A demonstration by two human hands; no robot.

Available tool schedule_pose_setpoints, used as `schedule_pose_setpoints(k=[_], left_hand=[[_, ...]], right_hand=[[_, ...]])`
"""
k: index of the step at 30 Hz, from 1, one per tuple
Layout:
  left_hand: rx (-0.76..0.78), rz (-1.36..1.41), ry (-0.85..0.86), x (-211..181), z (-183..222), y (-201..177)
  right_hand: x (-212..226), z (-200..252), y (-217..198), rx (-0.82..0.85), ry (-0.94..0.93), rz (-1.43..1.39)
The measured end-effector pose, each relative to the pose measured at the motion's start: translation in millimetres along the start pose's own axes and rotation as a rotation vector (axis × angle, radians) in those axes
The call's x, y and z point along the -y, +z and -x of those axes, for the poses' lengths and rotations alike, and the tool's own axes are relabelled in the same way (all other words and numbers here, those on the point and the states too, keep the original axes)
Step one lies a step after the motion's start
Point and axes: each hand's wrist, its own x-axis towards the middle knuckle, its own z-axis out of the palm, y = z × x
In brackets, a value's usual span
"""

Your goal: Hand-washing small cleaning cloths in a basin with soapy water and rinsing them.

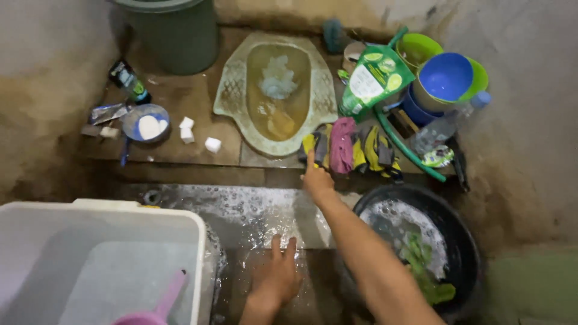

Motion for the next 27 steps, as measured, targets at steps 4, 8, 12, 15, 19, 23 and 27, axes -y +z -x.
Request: schedule_pose_setpoints(k=[4, 8, 12, 15, 19, 23, 27], left_hand=[[-0.034, 0.046, 0.095, 12.1, -13.4, 18.1], [0.015, 0.086, 0.094, 11.2, -22.4, 22.1], [-0.018, -0.094, 0.109, -2.4, -27.7, 21.1], [-0.024, -0.107, 0.086, -15.7, -38.3, 27.9], [-0.065, -0.167, 0.232, -18.3, -54.8, 44.8], [-0.087, -0.161, 0.257, -14.3, -64.8, 58.7], [-0.062, -0.203, 0.226, -24.0, -60.7, 49.8]], right_hand=[[-8.5, 42.7, -40.8, -0.042, -0.258, -0.017], [-81.8, 108.6, -91.8, -0.425, -0.597, -0.042], [-237.4, 101.3, -69.4, -0.304, -0.296, 0.303], [-293.0, 104.1, -33.5, 0.141, 0.049, 0.316], [-298.1, 99.2, -47.0, 0.234, 0.078, 0.242], [-236.5, 155.7, -130.2, 0.150, 0.032, 0.182], [-197.4, 199.8, -193.8, 0.121, 0.168, 0.067]])
